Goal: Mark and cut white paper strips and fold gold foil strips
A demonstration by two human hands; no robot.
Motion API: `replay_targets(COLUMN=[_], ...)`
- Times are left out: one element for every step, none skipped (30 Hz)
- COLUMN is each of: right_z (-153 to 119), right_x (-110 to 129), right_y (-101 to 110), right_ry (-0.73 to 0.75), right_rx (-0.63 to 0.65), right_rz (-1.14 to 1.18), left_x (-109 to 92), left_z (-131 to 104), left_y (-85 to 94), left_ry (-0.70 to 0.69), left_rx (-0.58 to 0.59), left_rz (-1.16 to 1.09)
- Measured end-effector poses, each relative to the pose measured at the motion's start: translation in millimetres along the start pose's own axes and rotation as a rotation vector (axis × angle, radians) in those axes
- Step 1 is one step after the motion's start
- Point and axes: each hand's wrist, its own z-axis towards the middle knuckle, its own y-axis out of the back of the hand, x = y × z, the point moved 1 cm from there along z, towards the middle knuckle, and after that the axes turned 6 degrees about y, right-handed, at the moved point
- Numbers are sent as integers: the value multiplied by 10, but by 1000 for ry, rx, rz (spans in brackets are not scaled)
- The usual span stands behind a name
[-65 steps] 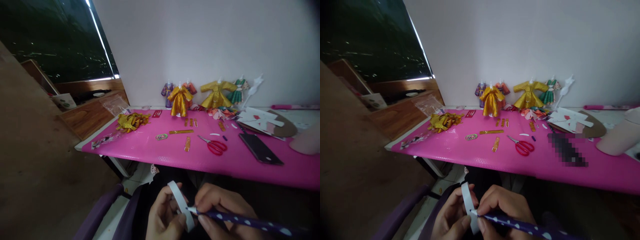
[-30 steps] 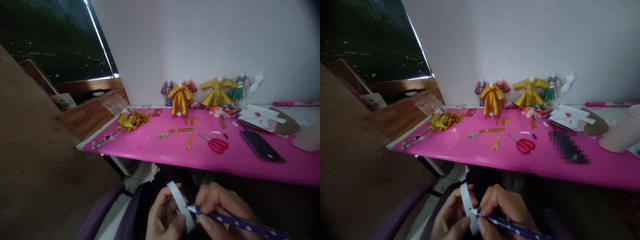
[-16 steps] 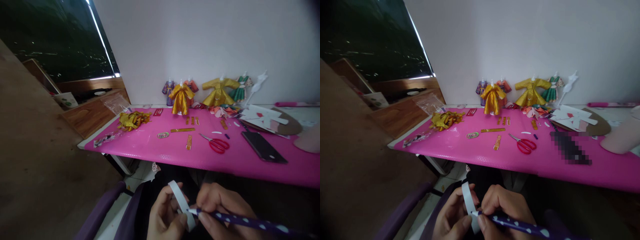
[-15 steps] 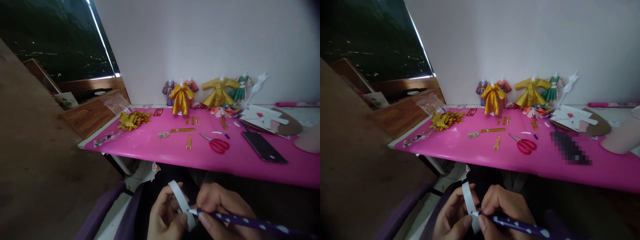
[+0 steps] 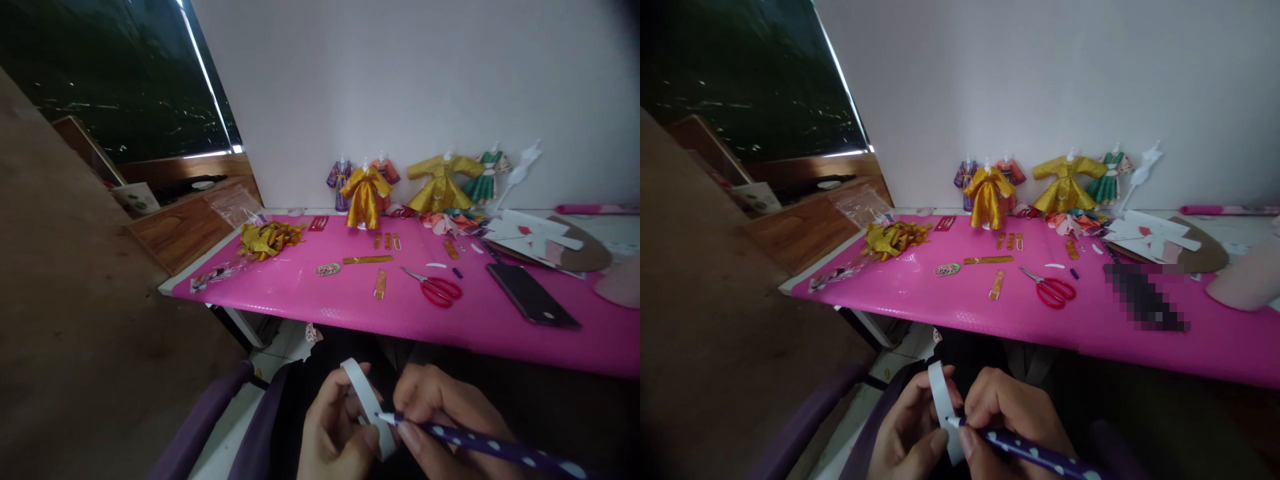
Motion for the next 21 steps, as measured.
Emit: replay_targets(right_z=[-1,2,7,14,23,32,39,44,46,45,42,36,30,25,20,19,19,22,28,34,41], right_x=[4,7,9,10,9,7,5,3,0,-1,-3,-2,-2,-1,-1,-3,-6,-11,-14,-18,-19], right_y=[2,4,5,4,2,-1,-4,-6,-6,-5,-3,1,5,9,11,12,12,11,10,9,8], right_ry=[-2,1,2,10,21,35,53,66,65,61,52,49,50,54,58,59,54,50,52,53,55], right_rx=[6,5,5,-1,-4,-14,-15,-18,-15,-11,-7,-7,-2,1,8,11,19,21,18,15,13], right_rz=[-6,-12,-19,-27,-35,-44,-49,-54,-59,-63,-65,-62,-58,-56,-53,-52,-53,-53,-51,-49,-49], left_x=[1,2,3,5,6,7,7,7,6,6,5,5,5,5,6,7,8,10,11,12,13], left_z=[1,2,5,9,12,16,19,21,22,22,22,21,20,19,18,17,16,16,16,16,16], left_y=[1,3,6,10,13,16,18,19,20,20,20,21,22,23,25,27,28,29,29,29,28], left_ry=[1,5,8,11,12,11,10,8,8,8,8,7,4,1,-1,-1,-1,1,3,5,6], left_rx=[0,1,2,2,2,2,3,4,6,9,11,12,12,13,15,15,17,19,21,23,24], left_rz=[1,0,-2,-4,-4,-5,-4,-2,1,3,4,5,7,6,6,3,0,-4,-6,-8,-9])
